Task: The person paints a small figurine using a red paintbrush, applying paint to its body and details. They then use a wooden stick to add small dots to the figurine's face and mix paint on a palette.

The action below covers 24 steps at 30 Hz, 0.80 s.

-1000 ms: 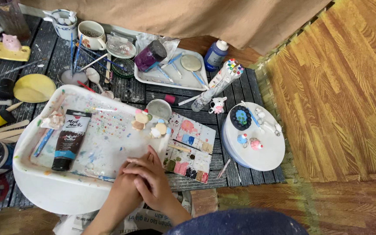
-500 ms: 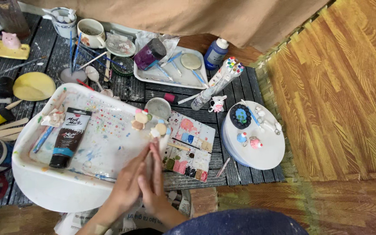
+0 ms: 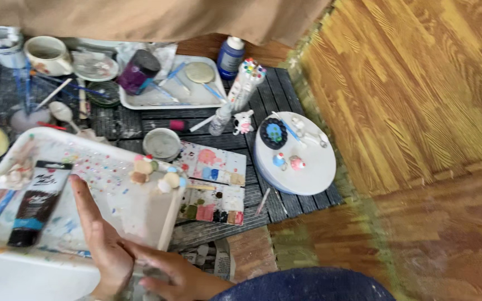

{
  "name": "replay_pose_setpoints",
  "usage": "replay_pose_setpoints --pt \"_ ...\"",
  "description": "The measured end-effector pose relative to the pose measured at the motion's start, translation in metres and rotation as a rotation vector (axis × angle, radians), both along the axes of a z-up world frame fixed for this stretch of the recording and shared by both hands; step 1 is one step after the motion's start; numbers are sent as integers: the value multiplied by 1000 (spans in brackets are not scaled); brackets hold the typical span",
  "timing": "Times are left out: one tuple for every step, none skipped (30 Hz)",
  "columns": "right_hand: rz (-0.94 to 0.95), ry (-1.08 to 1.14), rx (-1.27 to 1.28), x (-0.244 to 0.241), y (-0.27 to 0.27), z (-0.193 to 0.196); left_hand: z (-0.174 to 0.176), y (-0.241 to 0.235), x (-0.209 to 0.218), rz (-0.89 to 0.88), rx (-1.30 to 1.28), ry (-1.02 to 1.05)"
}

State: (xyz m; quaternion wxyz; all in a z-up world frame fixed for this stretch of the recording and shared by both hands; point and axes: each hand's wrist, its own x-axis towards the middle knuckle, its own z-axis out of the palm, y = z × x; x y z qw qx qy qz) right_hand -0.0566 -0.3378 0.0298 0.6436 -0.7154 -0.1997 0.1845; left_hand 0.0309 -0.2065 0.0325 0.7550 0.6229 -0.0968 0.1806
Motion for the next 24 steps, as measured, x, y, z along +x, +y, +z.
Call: replay_pose_setpoints --pt "-10 1 45 2 -5 -6 -5 -8 -3 -69 23 -7" --pt "-21 1 90 2 -8 -11 -10 -20 -9 -139 46 -14" --pt "-109 -111 94 5 -6 -17 -16 -31 -14 -204 69 -25" --pt "-196 -224 96 9 -3 -24 -22 -41 -21 -255 102 -39" --pt "-279 -331 100 10 -1 -29 -26 -51 -32 -303 138 -47" --pt "-355 -314 140 10 -4 -31 -28 -58 -39 -351 174 -56" --pt "-427 -298 178 16 -9 -32 -28 -61 -41 -385 225 -94" --pt "-500 -281 216 20 -12 -31 -25 -62 -44 -418 276 -133" --pt "-532 -267 273 23 -13 -29 -21 -62 -46 -448 326 -173" --pt "-564 -252 330 26 -11 -28 -15 -62 -46 -475 325 -146" --pt "-595 -239 385 29 -10 -27 -11 -62 -42 -501 321 -120" --pt "-579 -235 368 30 -12 -25 -6 -63 -38 -527 318 -95" --pt "-565 -231 353 32 -14 -24 -1 -64 -37 -510 343 -93" --pt "-551 -227 338 33 -16 -23 2 -66 -35 -492 368 -91" --pt "-524 -175 314 30 -19 -22 4 -67 -34 -477 393 -87" --pt "-497 -124 289 24 -23 -21 4 -68 -33 -458 400 -115" --pt "-470 -71 265 19 -26 -21 4 -69 -33 -438 406 -143" --pt "-470 -81 209 17 -28 -21 3 -71 -33 -417 413 -170" --pt "-469 -89 152 15 -29 -22 2 -73 -32 -420 414 -158" --pt "-467 -98 96 13 -30 -23 1 -74 -32 -423 416 -147" --pt "-446 -39 223 12 -30 -23 -1 -75 -31 -426 419 -135" --pt "-424 21 349 11 -29 -22 -2 -77 -32 -356 478 -108" --pt "-399 79 476 11 -28 -19 -4 -81 -32 -285 538 -83" --pt "-377 84 460 10 -29 -15 -6 -83 -32 -214 598 -58"
